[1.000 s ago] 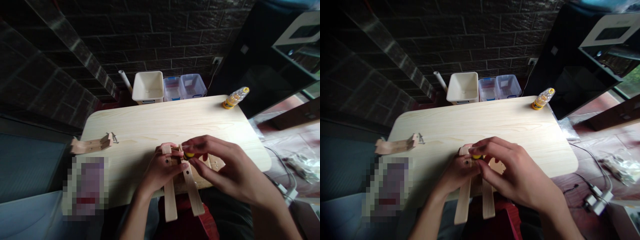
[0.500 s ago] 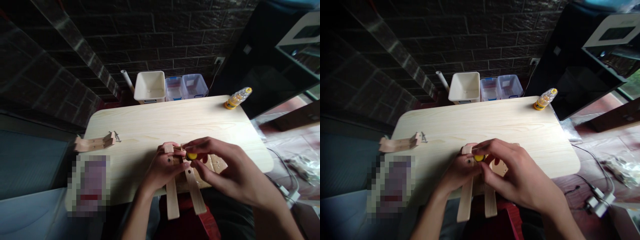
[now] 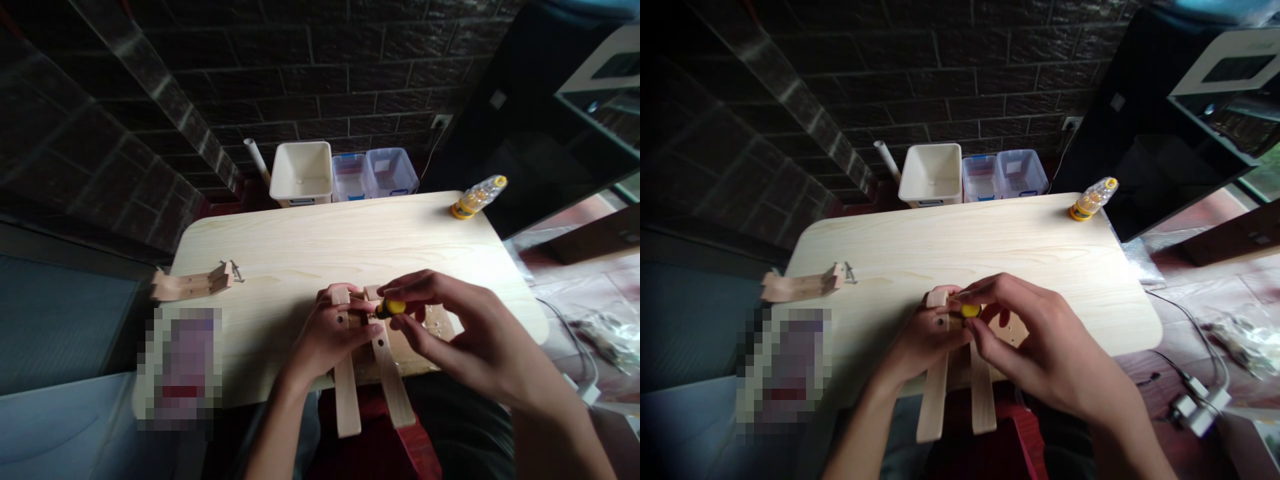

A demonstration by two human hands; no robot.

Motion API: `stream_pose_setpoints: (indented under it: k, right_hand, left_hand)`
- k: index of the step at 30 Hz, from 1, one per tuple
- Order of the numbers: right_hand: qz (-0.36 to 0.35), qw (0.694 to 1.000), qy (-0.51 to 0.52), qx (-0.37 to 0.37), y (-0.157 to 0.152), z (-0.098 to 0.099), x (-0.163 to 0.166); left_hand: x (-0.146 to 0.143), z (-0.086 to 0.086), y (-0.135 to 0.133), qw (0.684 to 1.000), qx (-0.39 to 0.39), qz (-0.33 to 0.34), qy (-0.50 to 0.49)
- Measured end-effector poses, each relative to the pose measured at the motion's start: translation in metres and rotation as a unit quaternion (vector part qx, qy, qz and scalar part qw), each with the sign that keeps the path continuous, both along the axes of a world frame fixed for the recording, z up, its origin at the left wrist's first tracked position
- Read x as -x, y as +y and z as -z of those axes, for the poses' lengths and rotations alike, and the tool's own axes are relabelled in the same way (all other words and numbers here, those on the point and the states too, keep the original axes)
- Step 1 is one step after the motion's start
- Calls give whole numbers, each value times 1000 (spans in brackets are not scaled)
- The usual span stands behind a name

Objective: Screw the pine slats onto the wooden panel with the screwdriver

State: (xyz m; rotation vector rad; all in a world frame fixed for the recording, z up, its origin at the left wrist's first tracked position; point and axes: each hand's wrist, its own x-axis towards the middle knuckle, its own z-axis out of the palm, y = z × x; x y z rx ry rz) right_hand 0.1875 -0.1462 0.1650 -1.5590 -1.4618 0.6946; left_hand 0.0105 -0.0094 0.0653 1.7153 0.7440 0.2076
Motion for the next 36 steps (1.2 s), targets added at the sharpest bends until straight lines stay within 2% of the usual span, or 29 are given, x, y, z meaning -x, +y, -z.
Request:
stream_pose_setpoints:
  k: [6, 13, 19, 32, 36]
  right_hand:
    - [36, 999, -21, -12, 1, 5, -4]
    - [-24, 999, -29, -4, 0, -5, 0]
    - [-16, 1000, -17, 17, -1, -2, 1]
    - [-13, 1000, -11, 8, -1, -2, -1]
    - [-14, 1000, -6, 4, 1, -2, 1]
  left_hand:
    - [1, 5, -2, 1000, -7, -8, -12]
    - [0, -5, -1, 1000, -14, -7, 5]
    - [0, -4, -1, 1000, -10, 2, 10]
    - [1, 5, -1, 1000, -9, -2, -6]
    - [1, 4, -1, 1000, -22, -13, -10]
